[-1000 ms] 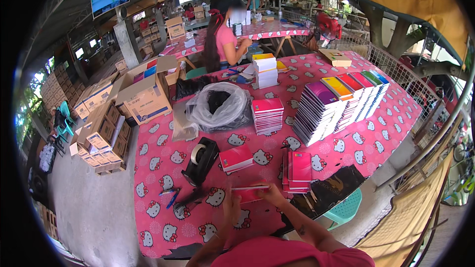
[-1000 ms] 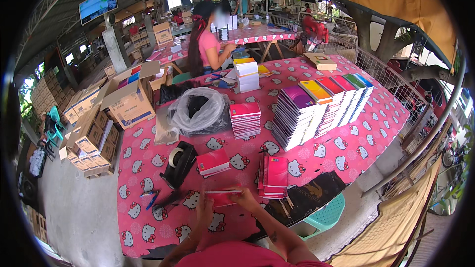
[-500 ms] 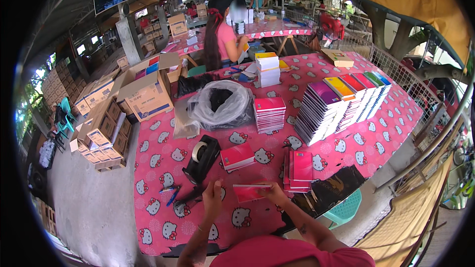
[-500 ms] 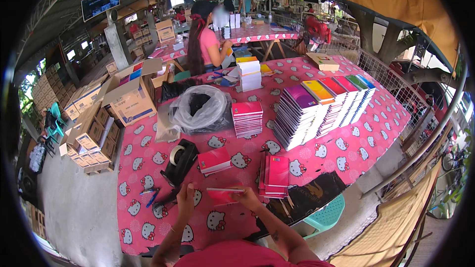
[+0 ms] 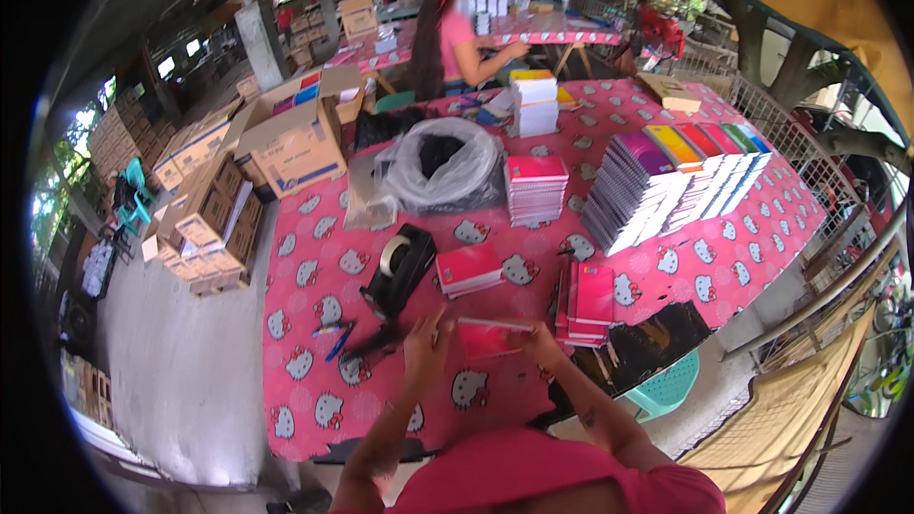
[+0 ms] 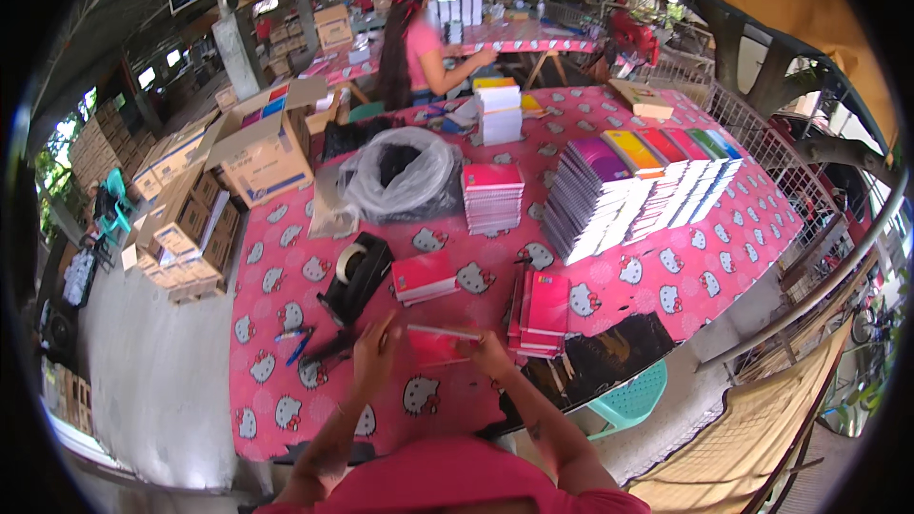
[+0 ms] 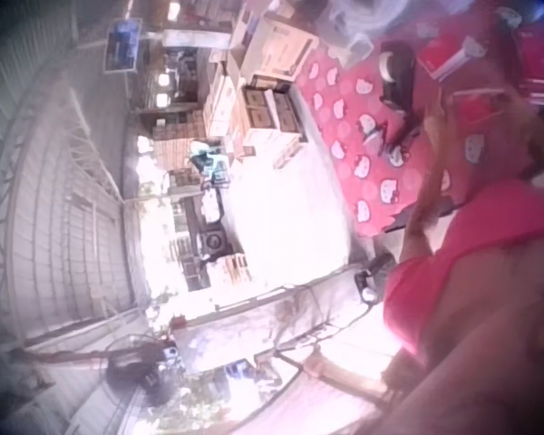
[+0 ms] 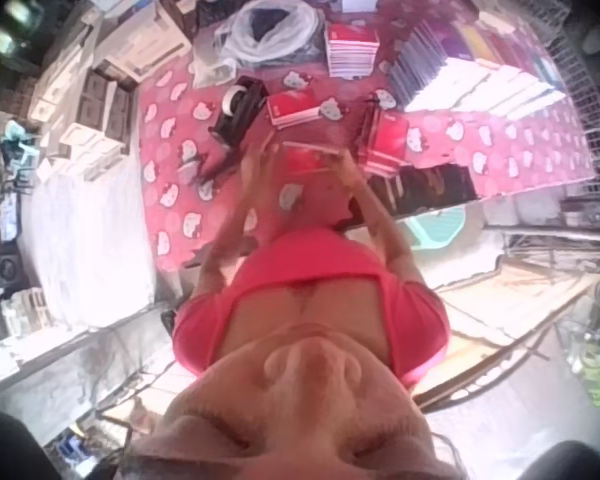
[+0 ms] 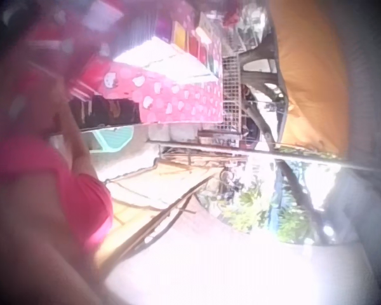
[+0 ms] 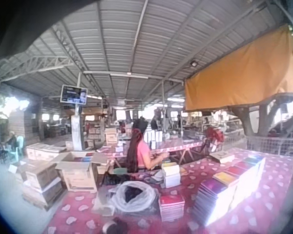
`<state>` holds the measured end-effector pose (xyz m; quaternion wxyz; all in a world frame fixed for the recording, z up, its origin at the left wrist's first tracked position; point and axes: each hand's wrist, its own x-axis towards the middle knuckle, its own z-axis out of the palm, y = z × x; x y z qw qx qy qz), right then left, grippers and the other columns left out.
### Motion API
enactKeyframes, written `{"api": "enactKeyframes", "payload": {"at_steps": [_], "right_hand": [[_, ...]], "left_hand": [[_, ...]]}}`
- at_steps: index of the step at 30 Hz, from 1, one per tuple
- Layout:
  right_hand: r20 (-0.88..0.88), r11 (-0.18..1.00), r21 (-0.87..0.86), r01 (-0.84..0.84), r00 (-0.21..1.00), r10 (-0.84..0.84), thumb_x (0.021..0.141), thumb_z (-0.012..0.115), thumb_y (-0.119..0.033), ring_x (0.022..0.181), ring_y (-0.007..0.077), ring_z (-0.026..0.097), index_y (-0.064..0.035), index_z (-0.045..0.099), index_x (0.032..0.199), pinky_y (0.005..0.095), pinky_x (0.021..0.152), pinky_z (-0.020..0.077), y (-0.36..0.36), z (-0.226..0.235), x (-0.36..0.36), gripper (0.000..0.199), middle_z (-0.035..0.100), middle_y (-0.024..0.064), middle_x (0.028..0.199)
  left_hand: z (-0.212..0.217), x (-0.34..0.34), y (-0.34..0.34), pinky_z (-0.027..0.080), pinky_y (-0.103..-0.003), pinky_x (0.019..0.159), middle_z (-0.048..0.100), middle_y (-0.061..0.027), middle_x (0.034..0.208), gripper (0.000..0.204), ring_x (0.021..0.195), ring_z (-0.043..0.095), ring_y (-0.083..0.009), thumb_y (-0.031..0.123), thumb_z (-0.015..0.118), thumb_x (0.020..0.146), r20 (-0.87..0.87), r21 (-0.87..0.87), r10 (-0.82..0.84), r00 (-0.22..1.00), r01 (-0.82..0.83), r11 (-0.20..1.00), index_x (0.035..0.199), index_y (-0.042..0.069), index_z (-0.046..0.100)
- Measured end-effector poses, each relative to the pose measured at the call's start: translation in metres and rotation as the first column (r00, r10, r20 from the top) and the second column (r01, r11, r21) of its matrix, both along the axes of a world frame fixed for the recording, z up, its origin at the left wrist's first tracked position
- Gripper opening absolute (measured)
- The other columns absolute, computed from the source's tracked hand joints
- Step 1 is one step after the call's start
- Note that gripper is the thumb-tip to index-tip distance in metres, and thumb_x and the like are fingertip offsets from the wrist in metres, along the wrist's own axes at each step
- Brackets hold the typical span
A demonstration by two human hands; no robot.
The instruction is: The person places a clear plastic sheet into the cover of a pink notebook and then places the notebook into a stack.
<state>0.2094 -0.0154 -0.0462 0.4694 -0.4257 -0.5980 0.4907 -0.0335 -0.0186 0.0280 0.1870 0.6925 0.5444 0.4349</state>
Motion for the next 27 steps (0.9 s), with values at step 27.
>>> {"api": "enactKeyframes", "payload": {"at_steps": [27], "right_hand": [[0.030,1.000,-0.015,0.006,1.000,-0.006,0.091,0.069,-0.013,0.100,0.0073,0.059,-0.0037,0.068,0.120,0.0265,0.090,0.0471,0.002,0.002,0.002,0.031,0.071,0.0008,0.108]], "left_hand": [[-0.012,-0.020,0.013,0.049,-0.033,0.057,0.067,-0.0135,0.076,0.014,0.063,0.065,-0.0234,0.015,0.069,0.088,0.053,-0.052,-0.122,0.991,0.125,0.991,0.093,0.002,0.071]]}}
